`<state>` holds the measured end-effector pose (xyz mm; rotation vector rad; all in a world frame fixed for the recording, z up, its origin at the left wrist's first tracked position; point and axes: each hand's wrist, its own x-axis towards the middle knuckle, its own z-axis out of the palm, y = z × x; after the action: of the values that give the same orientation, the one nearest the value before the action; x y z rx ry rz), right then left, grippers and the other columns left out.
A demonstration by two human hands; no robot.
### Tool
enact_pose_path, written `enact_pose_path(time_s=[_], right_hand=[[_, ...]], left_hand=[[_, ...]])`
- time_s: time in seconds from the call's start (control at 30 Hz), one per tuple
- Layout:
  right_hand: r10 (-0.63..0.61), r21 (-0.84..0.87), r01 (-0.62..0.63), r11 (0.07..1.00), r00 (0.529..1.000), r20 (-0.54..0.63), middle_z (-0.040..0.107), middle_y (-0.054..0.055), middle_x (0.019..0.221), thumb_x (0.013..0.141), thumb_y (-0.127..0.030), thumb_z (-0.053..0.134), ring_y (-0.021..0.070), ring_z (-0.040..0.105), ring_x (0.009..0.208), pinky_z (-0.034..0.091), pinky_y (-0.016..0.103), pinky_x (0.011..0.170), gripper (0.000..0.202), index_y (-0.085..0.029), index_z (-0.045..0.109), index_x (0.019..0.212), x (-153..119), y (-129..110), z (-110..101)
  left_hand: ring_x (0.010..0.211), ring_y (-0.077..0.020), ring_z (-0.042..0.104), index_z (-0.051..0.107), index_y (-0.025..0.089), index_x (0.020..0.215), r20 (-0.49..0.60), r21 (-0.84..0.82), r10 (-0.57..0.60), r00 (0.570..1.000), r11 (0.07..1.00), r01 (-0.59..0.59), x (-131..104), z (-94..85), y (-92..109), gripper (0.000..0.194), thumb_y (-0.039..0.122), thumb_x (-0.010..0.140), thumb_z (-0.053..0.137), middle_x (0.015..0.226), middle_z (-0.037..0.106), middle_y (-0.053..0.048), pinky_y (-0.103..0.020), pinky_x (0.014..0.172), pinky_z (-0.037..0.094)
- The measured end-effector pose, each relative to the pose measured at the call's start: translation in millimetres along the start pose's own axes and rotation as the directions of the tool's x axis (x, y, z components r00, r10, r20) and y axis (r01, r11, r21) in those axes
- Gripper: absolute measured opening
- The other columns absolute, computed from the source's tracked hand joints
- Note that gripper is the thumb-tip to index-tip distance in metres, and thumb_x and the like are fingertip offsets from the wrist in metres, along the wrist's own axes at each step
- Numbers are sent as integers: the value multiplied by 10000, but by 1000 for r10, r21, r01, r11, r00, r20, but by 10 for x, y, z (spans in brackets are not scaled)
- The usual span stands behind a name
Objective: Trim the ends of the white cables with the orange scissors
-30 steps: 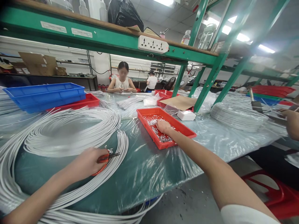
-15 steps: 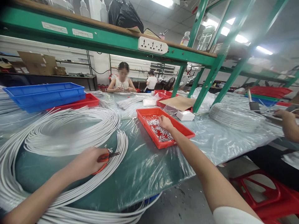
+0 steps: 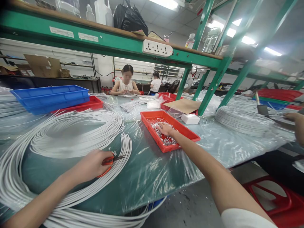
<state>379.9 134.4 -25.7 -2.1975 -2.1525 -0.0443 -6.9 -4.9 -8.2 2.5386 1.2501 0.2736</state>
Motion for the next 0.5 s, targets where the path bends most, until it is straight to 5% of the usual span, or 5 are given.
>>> enact_pose_path(time_s=[0.2, 0.33, 0.5], right_hand=[[-125, -89, 130, 988, 990, 63, 492, 134, 1451, 1010, -464, 351, 271, 468, 1328, 369, 394, 1099, 478, -185, 516, 1361, -27, -57, -8], [-155, -151, 160, 976, 987, 40, 510, 182, 1402, 1013, -429, 370, 279, 488, 1298, 360, 421, 1096, 455, -121, 535, 1304, 20, -39, 52], [-131, -199, 133, 971, 991, 21, 563, 113, 1318, 958, -374, 551, 256, 572, 1162, 467, 498, 982, 381, -164, 555, 1277, 60, -4, 103]], left_hand=[[493, -134, 283, 339, 201, 620, 1, -14, -10, 1000, 1000, 10, 6, 11, -8, 164, 115, 735, 420, 534, 429, 19, -286, 530, 173], [491, -130, 247, 335, 199, 618, -4, -13, -5, 1000, 1000, 5, 16, 27, -23, 173, 116, 736, 430, 526, 403, 27, -286, 525, 171], [485, -130, 266, 338, 200, 622, 1, -11, -5, 1000, 1000, 5, 18, 26, -31, 174, 120, 744, 432, 534, 413, 23, -288, 525, 168]])
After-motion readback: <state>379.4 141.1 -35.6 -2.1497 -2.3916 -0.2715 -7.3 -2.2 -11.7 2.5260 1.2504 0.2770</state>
